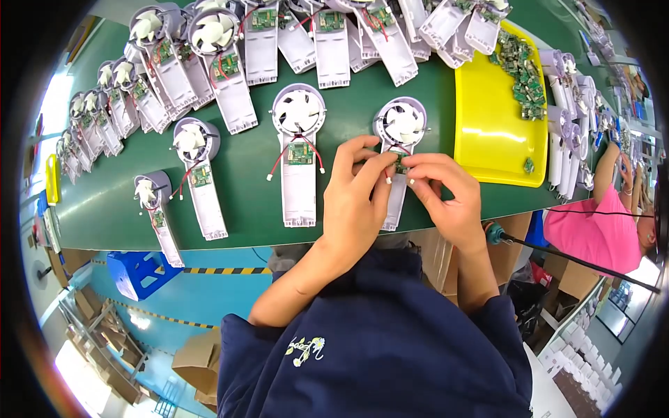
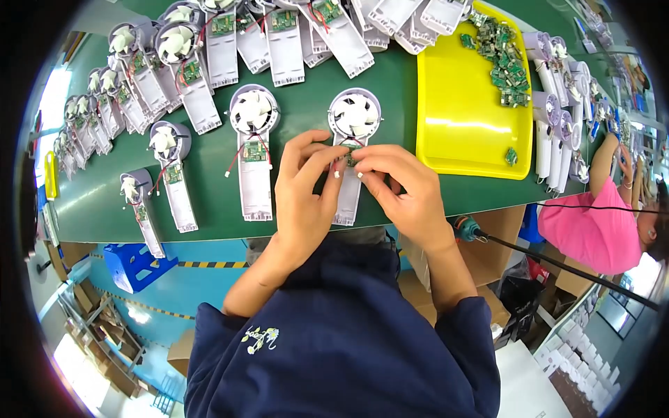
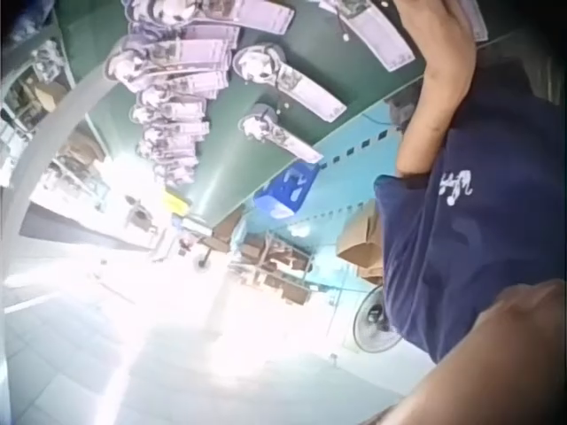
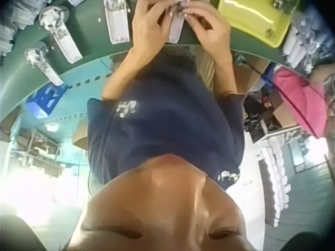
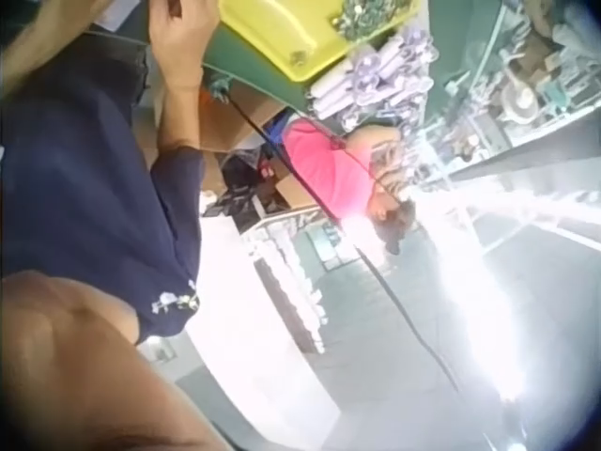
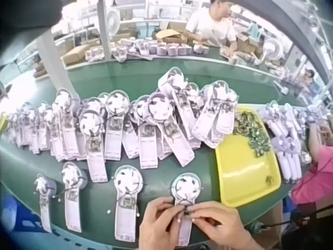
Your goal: The person connects wire connectors into circuit boards, fits them into handheld fan housings, and arranges the assembled fan bodies on the table by hand.
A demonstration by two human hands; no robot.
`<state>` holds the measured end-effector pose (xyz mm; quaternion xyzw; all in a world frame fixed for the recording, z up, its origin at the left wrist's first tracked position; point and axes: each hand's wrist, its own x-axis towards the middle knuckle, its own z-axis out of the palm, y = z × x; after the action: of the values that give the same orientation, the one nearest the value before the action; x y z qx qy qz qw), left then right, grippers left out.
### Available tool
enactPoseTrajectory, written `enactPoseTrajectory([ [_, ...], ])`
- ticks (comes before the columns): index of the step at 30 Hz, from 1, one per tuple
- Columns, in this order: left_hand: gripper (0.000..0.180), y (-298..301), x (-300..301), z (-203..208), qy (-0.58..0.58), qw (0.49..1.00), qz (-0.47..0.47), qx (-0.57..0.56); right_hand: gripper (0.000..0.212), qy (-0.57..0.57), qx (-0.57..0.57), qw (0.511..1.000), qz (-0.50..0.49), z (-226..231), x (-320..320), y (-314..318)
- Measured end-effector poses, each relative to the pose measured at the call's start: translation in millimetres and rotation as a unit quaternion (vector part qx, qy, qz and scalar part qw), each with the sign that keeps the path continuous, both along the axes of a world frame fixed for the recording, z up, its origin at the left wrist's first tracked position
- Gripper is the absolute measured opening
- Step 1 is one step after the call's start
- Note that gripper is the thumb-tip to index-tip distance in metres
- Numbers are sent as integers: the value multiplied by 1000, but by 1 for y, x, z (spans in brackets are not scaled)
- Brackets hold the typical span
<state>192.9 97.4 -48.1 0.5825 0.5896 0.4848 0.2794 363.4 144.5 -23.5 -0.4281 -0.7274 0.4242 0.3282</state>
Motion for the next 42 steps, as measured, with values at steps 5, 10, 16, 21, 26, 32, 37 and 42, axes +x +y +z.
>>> enactPoseTrajectory([
  [5, 18, -3, -1, -2, -12, 999, 25, -23, 21, 1, 25, 1000, 18, -2, -2, 5],
  [10, 23, -7, -4, -6, -30, 999, 29, -21, 24, -36, 48, 998, 27, 5, -4, 4],
  [16, 27, -7, -9, -8, -76, 996, 33, -23, 20, 6, 32, 999, -17, -1, -9, -1],
  [21, 28, -6, -11, -7, -73, 997, 18, -7, 14, -15, -5, 997, -79, 2, -15, -5],
  [26, 27, -8, -10, -13, -76, 997, 24, -3, 15, -117, -50, 991, -41, 15, -25, -6],
  [32, 27, -9, -7, -11, -102, 994, 28, -11, 7, -149, 14, 987, -51, 15, -31, -1],
  [37, 28, -5, -9, -7, -126, 991, 16, -37, 11, -241, 58, 967, -59, 27, -39, 3],
  [42, 30, -4, -10, 0, -192, 974, -34, -114, 10, -320, 76, 943, -52, 41, -44, 7],
])
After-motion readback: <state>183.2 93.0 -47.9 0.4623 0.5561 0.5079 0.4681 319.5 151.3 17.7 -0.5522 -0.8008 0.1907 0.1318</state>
